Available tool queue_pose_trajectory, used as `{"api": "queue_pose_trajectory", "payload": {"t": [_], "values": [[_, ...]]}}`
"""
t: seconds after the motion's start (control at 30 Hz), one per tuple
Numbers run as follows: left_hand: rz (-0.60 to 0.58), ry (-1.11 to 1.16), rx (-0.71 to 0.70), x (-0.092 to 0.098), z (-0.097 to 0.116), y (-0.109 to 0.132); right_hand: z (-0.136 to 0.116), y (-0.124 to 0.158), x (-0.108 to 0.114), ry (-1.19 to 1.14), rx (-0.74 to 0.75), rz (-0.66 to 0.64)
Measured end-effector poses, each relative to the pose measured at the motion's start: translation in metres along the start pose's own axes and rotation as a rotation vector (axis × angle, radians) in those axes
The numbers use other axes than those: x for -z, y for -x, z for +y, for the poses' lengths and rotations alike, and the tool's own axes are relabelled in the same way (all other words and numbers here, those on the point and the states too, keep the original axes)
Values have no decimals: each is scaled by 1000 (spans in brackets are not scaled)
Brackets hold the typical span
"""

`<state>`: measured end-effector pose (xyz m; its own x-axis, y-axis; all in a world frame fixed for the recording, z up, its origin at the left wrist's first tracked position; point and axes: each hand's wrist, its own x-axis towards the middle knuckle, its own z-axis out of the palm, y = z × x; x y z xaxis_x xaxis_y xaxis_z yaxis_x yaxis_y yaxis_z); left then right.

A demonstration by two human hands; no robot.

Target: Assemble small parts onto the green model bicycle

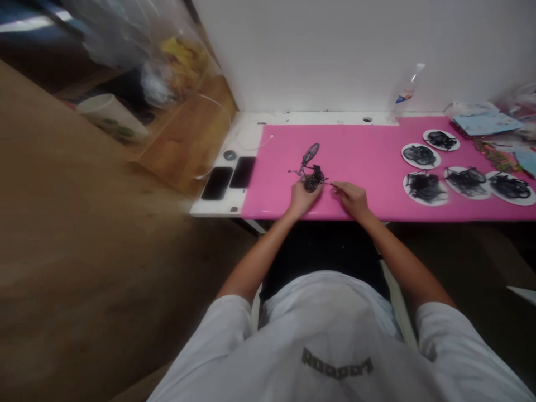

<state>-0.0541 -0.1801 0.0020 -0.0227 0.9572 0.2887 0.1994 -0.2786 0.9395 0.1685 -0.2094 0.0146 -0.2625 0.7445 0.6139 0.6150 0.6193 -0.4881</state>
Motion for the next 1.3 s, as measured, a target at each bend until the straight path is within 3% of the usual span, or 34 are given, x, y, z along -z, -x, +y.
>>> {"api": "queue_pose_trajectory", "payload": {"t": [0.47,0.73,1.03,1.3], "values": [[-48,-4,-57,0,-3,2,1,-4,-7,240,-99,76],[-38,-13,-77,-1,0,2,0,-8,-6,265,-120,-128],[-20,-19,-64,1,-4,1,-3,-11,-6,174,-219,-212],[-65,-14,-87,1,1,2,-12,-14,-2,321,-297,-267]]}}
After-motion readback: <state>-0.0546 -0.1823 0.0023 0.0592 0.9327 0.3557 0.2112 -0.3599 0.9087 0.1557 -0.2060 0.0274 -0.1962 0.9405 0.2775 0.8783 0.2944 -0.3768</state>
